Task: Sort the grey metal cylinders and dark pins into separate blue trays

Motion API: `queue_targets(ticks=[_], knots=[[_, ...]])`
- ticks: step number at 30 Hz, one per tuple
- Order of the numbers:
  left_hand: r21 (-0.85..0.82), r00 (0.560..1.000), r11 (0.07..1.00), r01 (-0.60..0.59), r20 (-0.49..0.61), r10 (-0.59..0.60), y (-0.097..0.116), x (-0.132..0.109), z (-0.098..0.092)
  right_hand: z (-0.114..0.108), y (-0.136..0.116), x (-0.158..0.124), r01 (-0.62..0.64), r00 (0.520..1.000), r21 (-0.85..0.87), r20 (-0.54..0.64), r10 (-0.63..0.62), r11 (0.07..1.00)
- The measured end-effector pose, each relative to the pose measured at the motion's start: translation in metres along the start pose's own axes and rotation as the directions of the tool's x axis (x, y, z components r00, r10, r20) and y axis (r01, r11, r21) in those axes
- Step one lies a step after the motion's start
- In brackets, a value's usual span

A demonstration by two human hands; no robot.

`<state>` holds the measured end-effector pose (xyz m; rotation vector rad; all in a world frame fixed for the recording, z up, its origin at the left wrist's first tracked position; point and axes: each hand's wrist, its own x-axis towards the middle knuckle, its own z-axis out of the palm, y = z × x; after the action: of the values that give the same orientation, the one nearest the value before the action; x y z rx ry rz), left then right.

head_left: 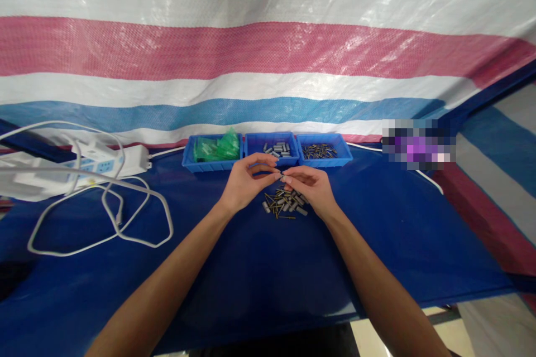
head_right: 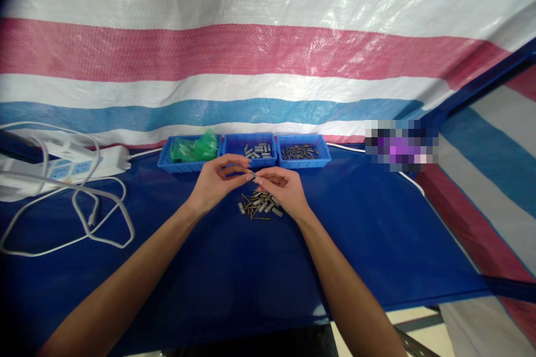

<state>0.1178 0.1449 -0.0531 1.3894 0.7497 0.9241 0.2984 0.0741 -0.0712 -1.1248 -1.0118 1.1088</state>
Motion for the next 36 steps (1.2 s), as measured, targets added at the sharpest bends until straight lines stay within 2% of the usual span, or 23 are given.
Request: queue_targets(ticks=[3,7,10,12,14,16,18,29,36], knots=[[0.061,1.000,0.998,0.006,0.004,-0.007,-0.002,-0.001,0.002,0.000,0.000,0.001,-0.004,1.000,0.011,-0.017,0.005,1.000],[0.292,1.000,0.956,-0.029,-0.003,0.031,-0.005,-0.002,0.002,-0.004,0.002,0.004,0.008,0.994,-0.026,-0.106,-0.011,1.000],[0.490,0.983,0.855,-0.170,0.140,0.116,-0.006,-0.003,0.001,-0.010,0.003,0.007,0.056,0.976,-0.102,-0.203,-0.076,0.993],[0.569,0.939,0.759,-0.318,0.300,0.169,-0.007,-0.004,0.001,-0.016,0.003,0.009,0.096,0.957,-0.163,-0.256,-0.136,0.982],[0.588,0.870,0.668,-0.457,0.453,0.197,-0.007,-0.005,0.001,-0.021,0.003,0.011,0.136,0.930,-0.212,-0.308,-0.198,0.968],[0.587,0.813,0.604,-0.540,0.550,0.193,-0.008,-0.005,0.002,-0.026,0.003,0.012,0.171,0.898,-0.246,-0.360,-0.254,0.954],[0.600,0.789,0.561,-0.570,0.589,0.171,-0.008,-0.005,0.002,-0.029,0.002,0.012,0.186,0.878,-0.277,-0.383,-0.285,0.943],[0.727,0.804,0.389,-0.565,0.591,0.064,-0.008,-0.003,-0.006,-0.025,0.004,0.009,0.195,0.906,-0.298,-0.309,-0.287,0.935],[0.824,0.861,0.273,-0.497,0.508,0.036,-0.005,-0.005,-0.007,-0.022,0.009,0.009,0.178,0.926,-0.292,-0.272,-0.260,0.940]])
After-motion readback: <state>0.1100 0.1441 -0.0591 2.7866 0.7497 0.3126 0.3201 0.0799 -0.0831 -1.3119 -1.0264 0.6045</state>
